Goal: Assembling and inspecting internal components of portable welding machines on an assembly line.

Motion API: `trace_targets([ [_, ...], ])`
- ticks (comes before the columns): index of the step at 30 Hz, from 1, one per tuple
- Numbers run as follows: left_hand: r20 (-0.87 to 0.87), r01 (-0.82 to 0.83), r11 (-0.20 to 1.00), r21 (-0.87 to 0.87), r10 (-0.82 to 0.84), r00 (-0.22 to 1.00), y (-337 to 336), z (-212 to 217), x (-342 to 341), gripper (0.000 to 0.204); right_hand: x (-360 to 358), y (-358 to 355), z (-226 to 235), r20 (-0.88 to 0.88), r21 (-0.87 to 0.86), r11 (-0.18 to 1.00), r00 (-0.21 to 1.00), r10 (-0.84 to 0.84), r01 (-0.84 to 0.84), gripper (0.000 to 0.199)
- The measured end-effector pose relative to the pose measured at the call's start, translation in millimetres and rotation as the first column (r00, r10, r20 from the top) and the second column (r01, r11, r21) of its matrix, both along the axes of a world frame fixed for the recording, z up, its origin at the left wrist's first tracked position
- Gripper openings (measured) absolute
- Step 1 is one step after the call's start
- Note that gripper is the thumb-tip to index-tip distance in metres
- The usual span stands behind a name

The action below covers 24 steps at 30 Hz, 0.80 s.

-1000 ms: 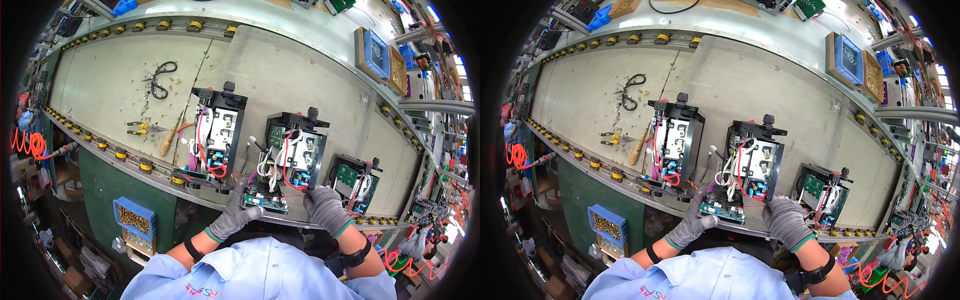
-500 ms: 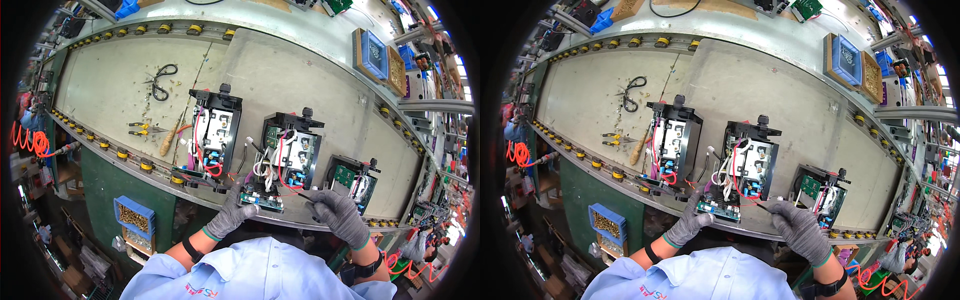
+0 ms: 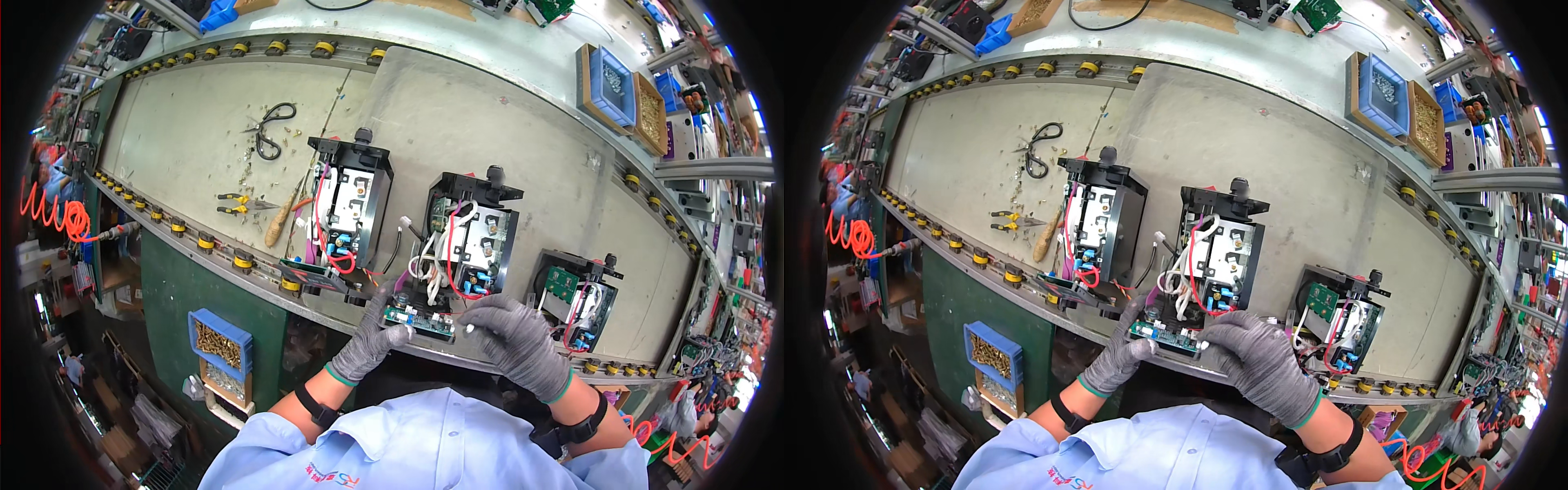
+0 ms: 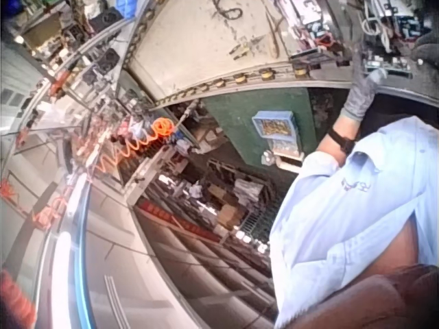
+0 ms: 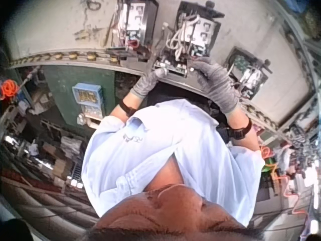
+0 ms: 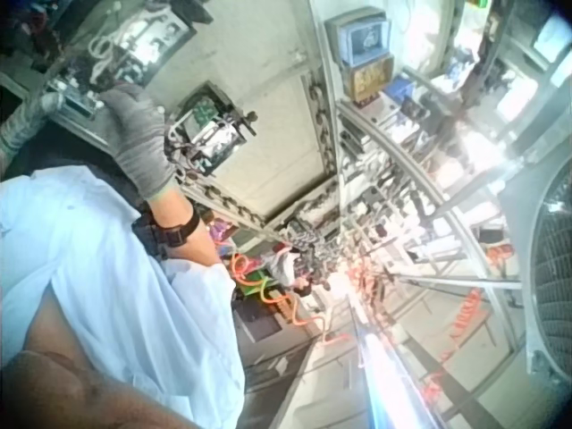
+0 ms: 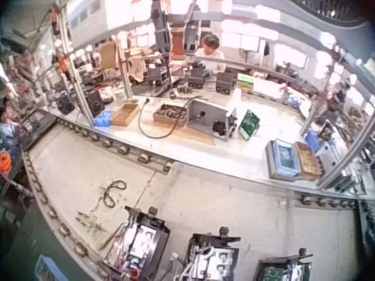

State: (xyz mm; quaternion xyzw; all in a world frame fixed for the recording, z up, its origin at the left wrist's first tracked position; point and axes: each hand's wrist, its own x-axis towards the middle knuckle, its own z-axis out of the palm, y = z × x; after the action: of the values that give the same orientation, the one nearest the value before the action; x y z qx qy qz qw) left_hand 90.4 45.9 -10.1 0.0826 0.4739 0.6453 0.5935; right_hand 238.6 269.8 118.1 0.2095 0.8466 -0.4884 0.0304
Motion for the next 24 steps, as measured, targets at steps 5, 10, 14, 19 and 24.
trace_targets([
  [5,-0.002,-0.054,0.997,-0.049,0.054,0.999,2.6,6.8,2.5,0.109,-9.8,9.0,2.6,-0.045,0.021,1.0,0.999,-0.018,0.019,0.019],
  [10,0.011,-0.026,0.998,-0.061,0.027,1.0,4.1,19.7,-3.7,0.106,-49.0,-6.0,0.8,0.255,0.299,0.856,0.9,0.355,-0.422,0.018],
  [14,0.056,-0.038,0.992,-0.116,0.044,0.997,3.1,21.6,-3.9,0.105,-91.1,-7.7,-20.5,0.311,0.564,0.488,0.719,0.622,-0.666,0.019],
  [19,0.014,-0.038,0.996,-0.081,0.039,0.999,-0.2,11.5,-3.1,0.109,-110.3,-3.3,-35.8,0.404,0.5,0.345,0.566,0.719,-0.795,0.017],
  [24,-0.05,-0.016,0.997,-0.08,0.012,0.999,-0.8,7.7,-4.5,0.112,-120.6,-7.5,-39.7,0.464,0.498,0.197,0.451,0.762,-0.844,0.018],
])
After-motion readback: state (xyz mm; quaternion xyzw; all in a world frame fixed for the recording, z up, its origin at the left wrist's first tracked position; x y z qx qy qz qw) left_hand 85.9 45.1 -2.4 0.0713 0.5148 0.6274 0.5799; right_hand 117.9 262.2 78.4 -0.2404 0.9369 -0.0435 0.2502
